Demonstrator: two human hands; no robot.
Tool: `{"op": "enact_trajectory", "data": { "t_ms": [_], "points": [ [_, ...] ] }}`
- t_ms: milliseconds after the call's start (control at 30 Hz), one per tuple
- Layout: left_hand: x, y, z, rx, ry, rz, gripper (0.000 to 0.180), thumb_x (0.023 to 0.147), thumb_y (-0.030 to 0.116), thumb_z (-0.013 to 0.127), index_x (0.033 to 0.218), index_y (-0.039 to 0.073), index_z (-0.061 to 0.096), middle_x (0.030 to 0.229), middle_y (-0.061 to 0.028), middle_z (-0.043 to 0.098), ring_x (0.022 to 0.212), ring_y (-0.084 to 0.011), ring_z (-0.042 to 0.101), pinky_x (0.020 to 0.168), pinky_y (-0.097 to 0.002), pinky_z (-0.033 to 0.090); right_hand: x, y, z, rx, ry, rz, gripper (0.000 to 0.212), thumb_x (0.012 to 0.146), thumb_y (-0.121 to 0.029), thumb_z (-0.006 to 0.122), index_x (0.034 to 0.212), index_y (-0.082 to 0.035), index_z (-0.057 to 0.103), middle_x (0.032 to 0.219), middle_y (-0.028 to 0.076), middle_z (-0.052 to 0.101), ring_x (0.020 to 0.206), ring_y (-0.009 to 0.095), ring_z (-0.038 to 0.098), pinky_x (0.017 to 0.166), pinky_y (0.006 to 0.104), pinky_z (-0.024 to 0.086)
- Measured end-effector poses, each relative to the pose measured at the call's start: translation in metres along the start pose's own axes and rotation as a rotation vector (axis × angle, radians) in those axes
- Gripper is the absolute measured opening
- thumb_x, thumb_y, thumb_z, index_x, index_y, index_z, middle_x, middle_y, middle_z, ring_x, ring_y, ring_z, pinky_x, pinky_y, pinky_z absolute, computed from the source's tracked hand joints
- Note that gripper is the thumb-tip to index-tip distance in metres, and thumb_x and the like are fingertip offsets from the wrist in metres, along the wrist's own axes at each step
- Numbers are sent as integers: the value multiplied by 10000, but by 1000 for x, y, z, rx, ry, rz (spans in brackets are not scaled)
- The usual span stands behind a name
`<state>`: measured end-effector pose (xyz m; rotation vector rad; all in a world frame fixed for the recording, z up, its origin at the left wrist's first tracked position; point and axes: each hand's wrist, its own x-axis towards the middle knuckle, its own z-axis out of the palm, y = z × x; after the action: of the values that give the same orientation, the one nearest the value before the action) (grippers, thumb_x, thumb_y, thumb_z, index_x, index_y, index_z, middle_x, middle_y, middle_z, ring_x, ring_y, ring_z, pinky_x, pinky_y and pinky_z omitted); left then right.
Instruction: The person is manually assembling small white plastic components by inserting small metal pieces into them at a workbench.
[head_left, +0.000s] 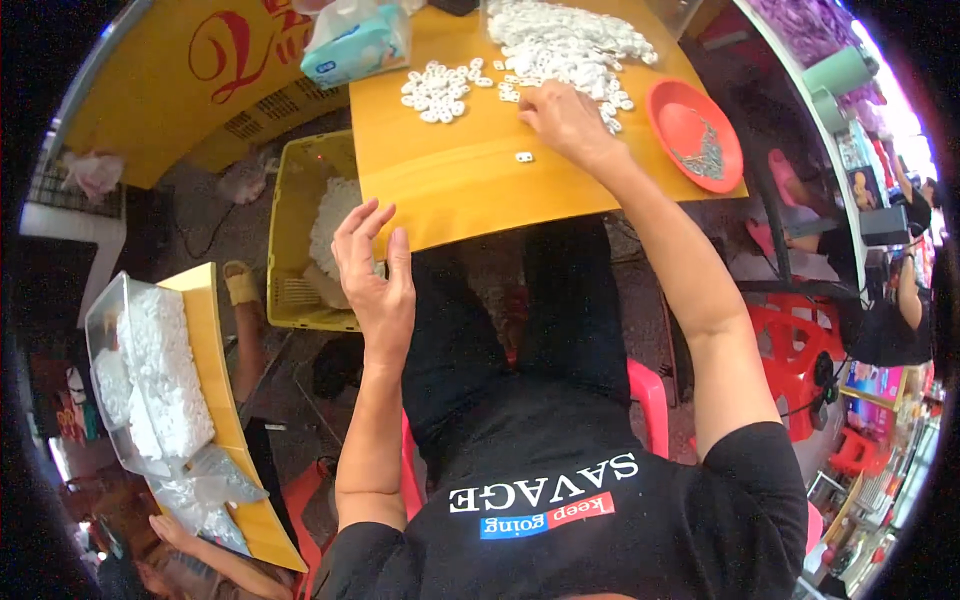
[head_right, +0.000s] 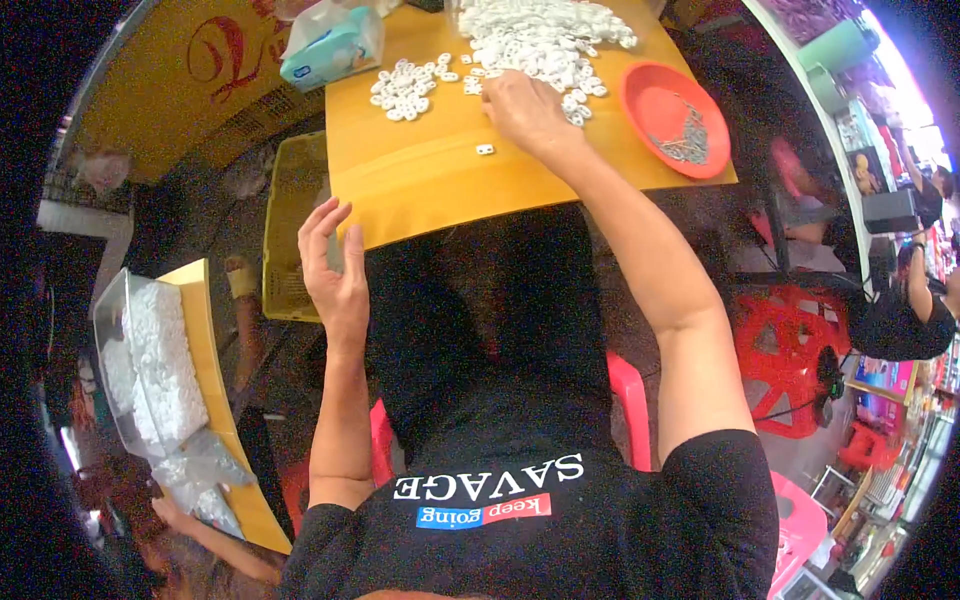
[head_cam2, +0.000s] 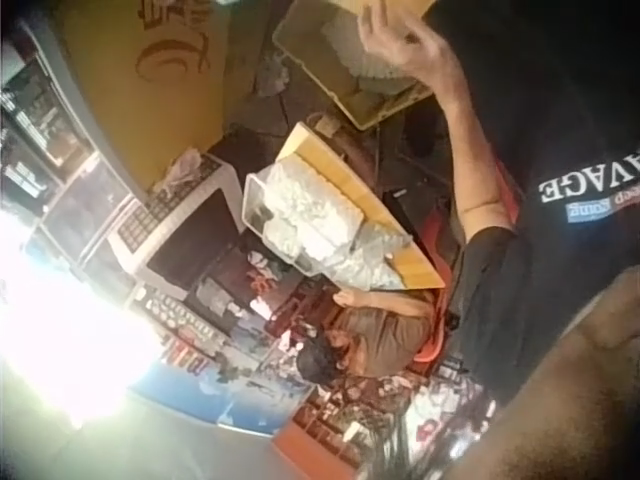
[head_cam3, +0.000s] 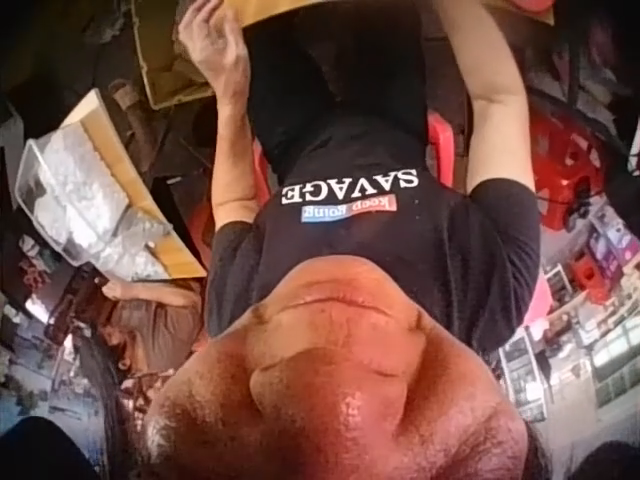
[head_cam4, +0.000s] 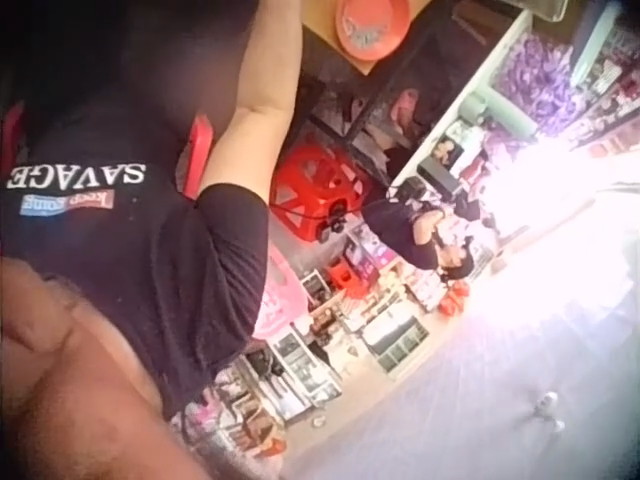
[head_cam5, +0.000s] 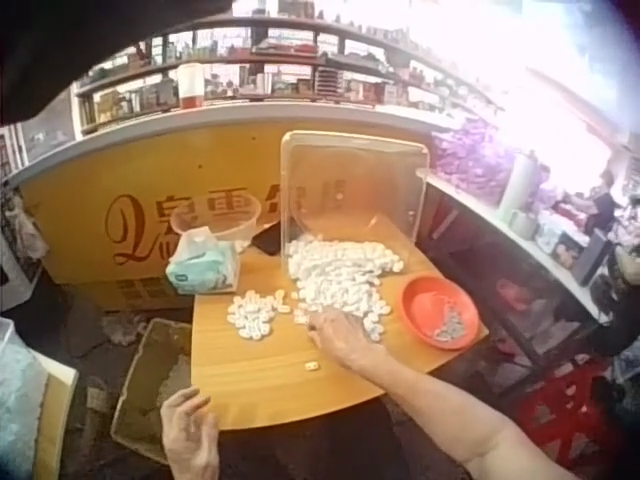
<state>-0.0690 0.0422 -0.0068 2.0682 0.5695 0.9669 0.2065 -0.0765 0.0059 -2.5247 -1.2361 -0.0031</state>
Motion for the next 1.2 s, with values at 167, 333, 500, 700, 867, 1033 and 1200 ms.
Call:
{"op": "enact_trajectory", "data": {
  "t_ms": [167, 333, 500, 700, 867, 1033, 1200],
  "points": [
    [5, 22, 29, -139, -47, 81, 201, 878, 6, 613, 1078, 14, 631, 1126, -144, 605, 1075, -288, 567, 942, -363, 432, -1, 8, 14, -123, 122, -73, 148, 852, -141, 623, 931, -39, 696, 869, 199, 658, 788, 360, 658, 730, 431, 531],
    [15, 37, 63, -341, -104, 83, 142, 877, -20, 614, 1015, -13, 645, 908, -122, 654, 832, -225, 645, 751, -312, 505, -13, 19, 8, 348, 240, -124, 210, 870, -142, 623, 1036, -31, 686, 803, 128, 662, 709, 224, 653, 662, 344, 530],
    [21, 42, 81, -540, -138, -102, 186, 876, -25, 618, 1061, -8, 630, 912, -129, 649, 824, -224, 646, 742, -307, 513, -58, -28, -31, 1203, -115, 259, 318, 906, -151, 630, 1182, 6, 610, 786, -26, 587, 656, 41, 552, 610, 201, 475],
    [23, 51, 89, -154, -106, 355, 256, 825, -49, 653, 1074, 9, 642, 1001, -150, 625, 897, -283, 637, 770, -350, 514, -91, -40, -29, 1312, -46, 219, 275, 936, -122, 597, 1180, 5, 593, 816, -8, 591, 648, 42, 535, 572, 189, 440],
    [16, 40, 84, -119, -81, 298, 168, 845, -30, 667, 1011, -13, 657, 954, -131, 653, 866, -245, 643, 767, -330, 510, -102, -56, -19, 1231, -10, 204, 256, 952, -132, 591, 1148, 31, 613, 881, 17, 646, 684, 53, 567, 614, 209, 479],
    [12, 46, 84, -212, -131, 213, 137, 845, -44, 659, 977, -11, 655, 891, -140, 644, 802, -254, 643, 717, -330, 511, -110, -50, -19, 1171, 33, 160, 224, 940, -116, 607, 1107, 31, 636, 865, 6, 647, 688, 40, 559, 623, 203, 482],
    [2, 44, 82, -628, -327, -255, 127, 907, 18, 645, 1028, -21, 637, 904, -55, 652, 778, -126, 617, 716, -249, 516, -113, -48, -15, 1120, 107, 7, 173, 930, -101, 624, 1029, 37, 655, 812, 18, 644, 748, 68, 603, 631, 234, 493]
  ]
}}
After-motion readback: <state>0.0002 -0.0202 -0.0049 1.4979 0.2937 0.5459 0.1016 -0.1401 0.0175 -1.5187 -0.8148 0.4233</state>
